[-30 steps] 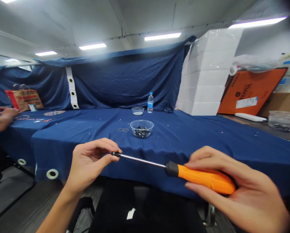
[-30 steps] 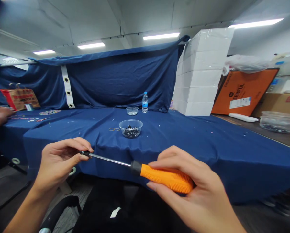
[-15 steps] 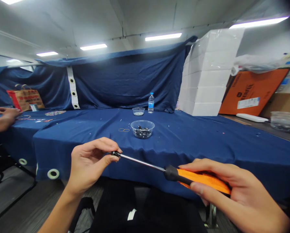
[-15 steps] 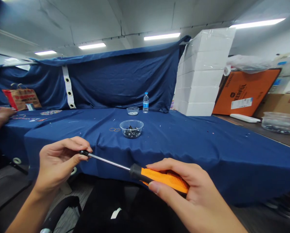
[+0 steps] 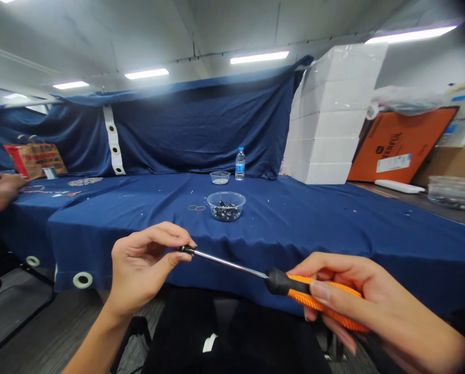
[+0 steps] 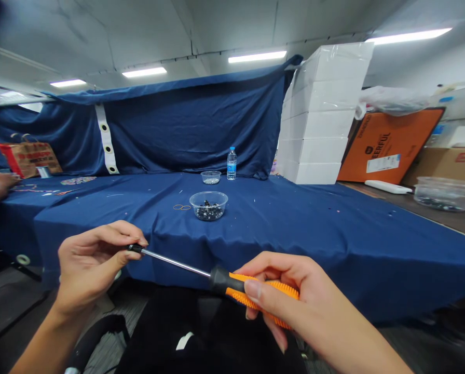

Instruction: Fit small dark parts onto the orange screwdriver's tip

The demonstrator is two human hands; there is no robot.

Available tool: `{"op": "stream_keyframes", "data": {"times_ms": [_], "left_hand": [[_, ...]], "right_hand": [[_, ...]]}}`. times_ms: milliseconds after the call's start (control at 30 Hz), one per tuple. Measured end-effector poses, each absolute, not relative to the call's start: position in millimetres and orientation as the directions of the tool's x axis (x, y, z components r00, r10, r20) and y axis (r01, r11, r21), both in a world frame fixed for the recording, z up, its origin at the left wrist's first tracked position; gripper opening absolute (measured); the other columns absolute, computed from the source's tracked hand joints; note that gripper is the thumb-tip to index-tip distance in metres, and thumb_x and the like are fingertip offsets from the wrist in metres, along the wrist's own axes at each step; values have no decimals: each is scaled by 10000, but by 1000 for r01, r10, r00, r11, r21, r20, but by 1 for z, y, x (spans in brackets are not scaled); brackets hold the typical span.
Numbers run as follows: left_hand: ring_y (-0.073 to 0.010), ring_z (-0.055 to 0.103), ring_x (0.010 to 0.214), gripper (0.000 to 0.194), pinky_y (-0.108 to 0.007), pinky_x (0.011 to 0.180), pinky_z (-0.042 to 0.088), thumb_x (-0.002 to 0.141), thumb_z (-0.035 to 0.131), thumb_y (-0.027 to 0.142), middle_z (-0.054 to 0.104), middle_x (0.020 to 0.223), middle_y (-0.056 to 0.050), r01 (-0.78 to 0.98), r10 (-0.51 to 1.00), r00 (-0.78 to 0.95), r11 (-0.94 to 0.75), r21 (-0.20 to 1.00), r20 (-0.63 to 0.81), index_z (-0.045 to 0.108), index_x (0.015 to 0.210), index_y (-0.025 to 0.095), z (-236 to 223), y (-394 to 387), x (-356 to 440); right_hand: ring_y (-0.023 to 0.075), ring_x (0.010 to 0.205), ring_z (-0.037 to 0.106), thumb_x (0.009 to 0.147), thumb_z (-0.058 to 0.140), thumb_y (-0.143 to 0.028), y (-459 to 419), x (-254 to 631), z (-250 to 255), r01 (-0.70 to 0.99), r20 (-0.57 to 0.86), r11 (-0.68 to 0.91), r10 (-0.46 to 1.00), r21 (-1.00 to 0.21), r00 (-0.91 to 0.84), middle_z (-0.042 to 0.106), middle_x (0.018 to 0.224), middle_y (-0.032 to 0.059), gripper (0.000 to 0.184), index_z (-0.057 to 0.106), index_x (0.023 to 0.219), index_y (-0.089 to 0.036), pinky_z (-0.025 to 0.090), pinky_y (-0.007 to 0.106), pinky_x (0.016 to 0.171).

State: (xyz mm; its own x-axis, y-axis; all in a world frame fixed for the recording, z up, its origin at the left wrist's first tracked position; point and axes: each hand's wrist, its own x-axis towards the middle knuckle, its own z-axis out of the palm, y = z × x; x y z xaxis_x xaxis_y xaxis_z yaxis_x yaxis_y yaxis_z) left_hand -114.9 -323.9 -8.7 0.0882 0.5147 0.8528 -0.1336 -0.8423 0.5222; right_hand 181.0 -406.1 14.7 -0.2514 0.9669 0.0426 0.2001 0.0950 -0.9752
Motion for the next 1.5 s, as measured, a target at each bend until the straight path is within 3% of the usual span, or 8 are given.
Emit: {"op": "stream_keyframes", "data": {"times_ms": [133,300,367,500,767,1033,1267,1500], "left_hand": [[-150,715,761,182,-217,675,593,778,812,35,749,794,-33,-127,530,111,-831,541,841,776,838,203,-9,-322,-116],[-158,705,801,174,-219,703,605,786,808,42,747,823,-46,-143,550,61,-821,553,833,762,851,197,-15,-316,-121],[-150,703,818,190,-206,712,613,789,801,31,747,853,-43,-186,546,31,-820,541,837,760,869,198,-19,-314,-122],[-145,720,820,229,-223,740,638,804,789,26,759,907,-38,-277,569,48,-782,558,821,771,923,220,-24,-313,-119],[-150,760,876,264,-247,819,652,833,766,19,783,942,-17,-330,601,40,-746,579,798,759,961,250,-26,-315,-115],[-159,783,871,207,-264,833,664,878,741,50,809,982,-19,-328,631,37,-724,606,775,784,928,246,-27,-316,-115],[-122,774,823,209,-175,750,657,843,792,67,807,952,-1,-338,501,10,-812,475,865,800,963,238,-26,-312,-114],[-117,770,797,181,-174,714,654,881,778,125,801,930,2,-317,507,25,-813,488,861,804,1017,243,-28,-313,-114]], "right_hand": [[67,445,509,851,721,-582,-405,180,16,266,61,119,974,-956,-216,688,695,32,438,754,1005,-173,413,161,425],[199,724,716,765,800,-535,-407,185,16,515,324,294,946,-805,-34,769,884,59,353,802,952,-235,587,221,613],[229,796,737,729,816,-548,-410,186,15,549,431,323,899,-771,75,783,976,53,351,806,922,-256,605,236,657],[214,736,721,691,836,-566,-414,190,11,559,526,342,825,-756,207,779,967,57,385,809,900,-244,582,217,586],[195,784,723,702,834,-551,-414,194,10,556,530,348,822,-755,205,773,994,19,355,799,929,-280,578,212,639],[226,829,706,674,833,-569,-420,184,16,550,513,320,824,-771,240,764,1001,42,394,794,890,-242,562,258,676],[213,809,705,691,846,-510,-422,181,15,547,527,358,829,-757,186,756,974,24,304,803,862,-261,532,249,632],[223,864,713,685,822,-539,-422,179,17,566,523,343,831,-750,189,758,979,4,282,813,845,-307,552,272,723]]}}
